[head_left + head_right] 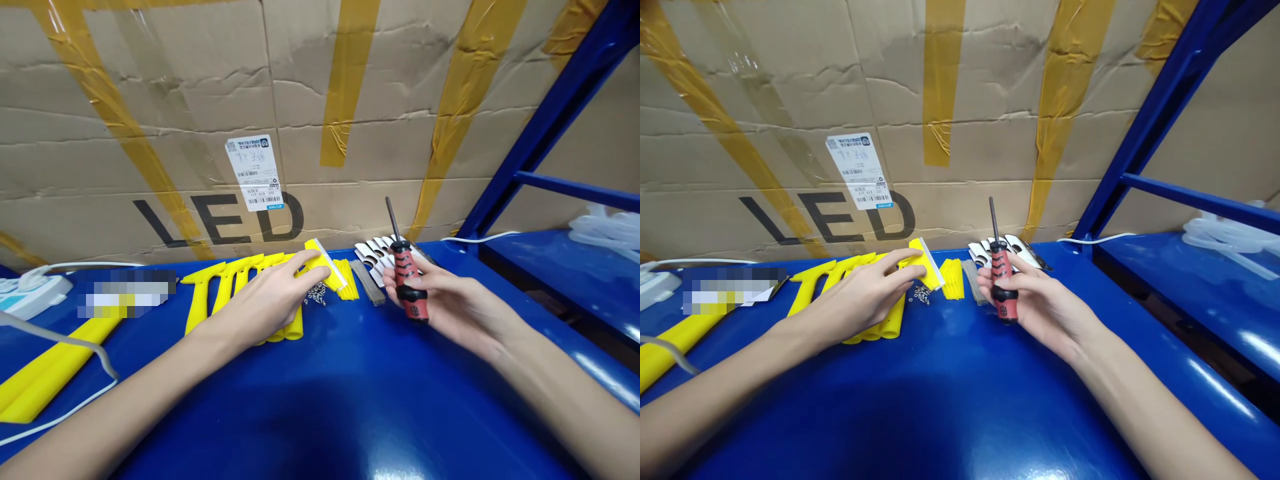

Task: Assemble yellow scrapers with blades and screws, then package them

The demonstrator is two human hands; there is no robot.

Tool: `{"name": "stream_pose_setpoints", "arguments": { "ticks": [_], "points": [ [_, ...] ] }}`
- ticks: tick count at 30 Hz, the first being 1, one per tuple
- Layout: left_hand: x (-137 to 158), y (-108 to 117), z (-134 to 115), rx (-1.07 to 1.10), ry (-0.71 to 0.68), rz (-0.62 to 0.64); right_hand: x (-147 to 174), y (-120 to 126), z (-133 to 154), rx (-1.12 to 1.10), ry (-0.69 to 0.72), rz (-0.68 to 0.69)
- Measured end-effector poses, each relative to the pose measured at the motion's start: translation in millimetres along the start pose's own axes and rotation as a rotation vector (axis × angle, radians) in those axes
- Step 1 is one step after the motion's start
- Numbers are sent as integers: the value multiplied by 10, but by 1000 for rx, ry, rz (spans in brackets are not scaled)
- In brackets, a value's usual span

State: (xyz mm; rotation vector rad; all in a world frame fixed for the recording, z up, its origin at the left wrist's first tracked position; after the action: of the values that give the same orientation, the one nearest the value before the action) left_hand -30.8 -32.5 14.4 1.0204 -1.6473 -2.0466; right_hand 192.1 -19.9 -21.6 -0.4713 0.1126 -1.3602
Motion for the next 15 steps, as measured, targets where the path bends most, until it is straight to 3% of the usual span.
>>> {"name": "stream_pose_setpoints", "arguments": {
  "ticks": [6, 12, 15],
  "points": [
    [-22, 25, -20, 65, -38, -24, -78, -124, -80, 43, -58, -50],
    [-15, 49, -41, 67, -60, -47, -274, -410, -45, 448, -30, -58],
    [-11, 47, -57, 70, -63, -37, -369, -479, -89, 473, -4, -56]
  ]
}}
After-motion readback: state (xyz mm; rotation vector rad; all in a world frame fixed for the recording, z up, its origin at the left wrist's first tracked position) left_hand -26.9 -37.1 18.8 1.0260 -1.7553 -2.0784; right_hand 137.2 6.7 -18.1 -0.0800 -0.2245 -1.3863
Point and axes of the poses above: each hand's wrist, its own x-axis away from the middle knuckle, its own y-axis out of the back of the hand, z = x × y, the point moved 7 cm from there along -x, towards the middle knuckle, and after that the axes turned 4 degrees about -y, right-handed, at the moved point
